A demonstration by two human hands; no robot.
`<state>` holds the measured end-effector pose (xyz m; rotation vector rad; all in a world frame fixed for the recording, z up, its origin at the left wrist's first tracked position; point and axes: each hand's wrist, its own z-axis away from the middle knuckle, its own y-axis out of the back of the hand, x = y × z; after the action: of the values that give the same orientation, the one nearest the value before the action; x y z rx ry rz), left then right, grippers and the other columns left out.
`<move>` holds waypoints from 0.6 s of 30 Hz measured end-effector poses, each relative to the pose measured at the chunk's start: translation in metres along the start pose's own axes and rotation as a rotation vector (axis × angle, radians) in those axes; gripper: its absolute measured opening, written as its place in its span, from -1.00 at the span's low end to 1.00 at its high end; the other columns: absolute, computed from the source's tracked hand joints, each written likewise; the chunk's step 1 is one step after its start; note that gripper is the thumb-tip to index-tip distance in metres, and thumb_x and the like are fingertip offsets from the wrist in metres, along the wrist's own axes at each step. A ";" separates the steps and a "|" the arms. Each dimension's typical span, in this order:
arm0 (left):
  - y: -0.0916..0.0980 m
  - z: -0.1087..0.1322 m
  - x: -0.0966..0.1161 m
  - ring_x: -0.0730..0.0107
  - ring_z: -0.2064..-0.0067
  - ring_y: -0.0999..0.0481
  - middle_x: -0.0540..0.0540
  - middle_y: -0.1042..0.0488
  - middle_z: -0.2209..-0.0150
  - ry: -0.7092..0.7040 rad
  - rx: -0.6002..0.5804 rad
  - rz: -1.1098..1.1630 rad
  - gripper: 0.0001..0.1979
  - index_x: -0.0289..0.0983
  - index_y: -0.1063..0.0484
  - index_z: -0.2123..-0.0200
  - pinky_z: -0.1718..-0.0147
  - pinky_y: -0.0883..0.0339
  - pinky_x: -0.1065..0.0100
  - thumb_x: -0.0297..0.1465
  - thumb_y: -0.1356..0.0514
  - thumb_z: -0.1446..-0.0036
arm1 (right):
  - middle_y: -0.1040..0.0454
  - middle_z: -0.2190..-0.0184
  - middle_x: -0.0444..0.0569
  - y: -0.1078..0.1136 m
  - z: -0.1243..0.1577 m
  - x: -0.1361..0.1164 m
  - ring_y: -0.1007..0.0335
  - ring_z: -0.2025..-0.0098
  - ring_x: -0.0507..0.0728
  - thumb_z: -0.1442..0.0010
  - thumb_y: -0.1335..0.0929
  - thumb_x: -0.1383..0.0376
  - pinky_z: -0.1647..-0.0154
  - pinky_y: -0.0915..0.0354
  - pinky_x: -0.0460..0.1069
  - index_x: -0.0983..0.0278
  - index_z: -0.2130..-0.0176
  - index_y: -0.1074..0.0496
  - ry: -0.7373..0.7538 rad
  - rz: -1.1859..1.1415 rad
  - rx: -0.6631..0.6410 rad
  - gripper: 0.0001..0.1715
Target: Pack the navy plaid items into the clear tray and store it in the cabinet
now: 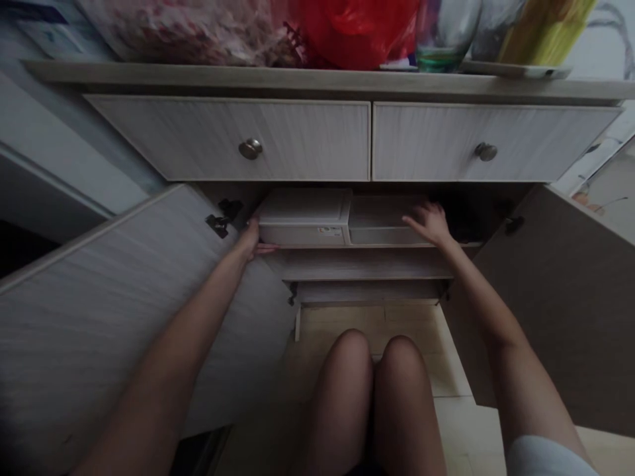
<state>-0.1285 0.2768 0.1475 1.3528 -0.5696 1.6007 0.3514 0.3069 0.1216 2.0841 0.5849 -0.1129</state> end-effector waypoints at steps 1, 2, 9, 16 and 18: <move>-0.001 0.000 0.000 0.12 0.24 -0.67 -0.39 -0.31 -0.28 -0.002 0.006 0.006 -0.35 -0.22 -0.05 -0.41 0.56 -0.49 0.35 -0.08 0.01 -0.37 | -0.53 -0.02 0.14 -0.003 0.006 -0.007 -0.35 -0.14 0.35 -0.34 -0.20 -0.17 -0.28 -0.07 0.28 0.20 0.02 -0.59 0.072 0.028 -0.034 -0.34; -0.001 -0.001 0.000 0.13 0.24 -0.67 -0.38 -0.30 -0.29 -0.003 0.007 0.015 -0.35 -0.22 -0.04 -0.41 0.55 -0.50 0.34 -0.08 0.02 -0.37 | -0.55 0.03 0.13 -0.007 0.012 -0.012 -0.39 -0.09 0.35 -0.35 -0.19 -0.16 -0.26 -0.08 0.27 0.20 0.11 -0.62 0.109 0.057 -0.059 -0.36; -0.005 0.002 0.001 0.08 0.24 -0.66 -0.43 -0.25 -0.31 0.006 0.007 0.063 -0.34 -0.26 -0.03 -0.42 0.47 -0.54 0.24 -0.08 0.02 -0.37 | -0.58 0.27 0.20 -0.023 0.013 -0.020 -0.48 0.15 0.31 -0.41 -0.15 -0.07 0.04 -0.29 0.16 0.28 0.27 -0.63 0.009 0.112 -0.100 -0.33; -0.002 0.015 -0.004 0.15 0.27 -0.65 -0.49 -0.36 -0.19 -0.122 0.028 0.112 -0.28 -0.34 -0.10 -0.34 0.42 -0.51 0.24 0.04 0.00 -0.34 | -0.53 0.12 0.18 0.020 0.055 -0.055 -0.46 0.03 0.28 -0.39 -0.20 -0.05 -0.03 -0.34 0.20 0.25 0.03 -0.53 0.052 -0.140 0.210 -0.46; 0.006 0.034 -0.021 0.28 0.35 -0.62 -0.40 -0.45 -0.09 -0.270 0.079 0.131 -0.40 -0.33 -0.26 -0.20 0.44 -0.50 0.31 0.01 -0.04 -0.34 | -0.53 0.14 0.12 0.050 0.092 -0.067 -0.48 0.06 0.24 -0.38 -0.23 -0.01 0.02 -0.38 0.16 0.22 0.05 -0.51 0.061 -0.244 0.320 -0.55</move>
<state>-0.1175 0.2385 0.1391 1.6340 -0.7768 1.5679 0.3285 0.1848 0.1294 2.3212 0.9066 -0.3007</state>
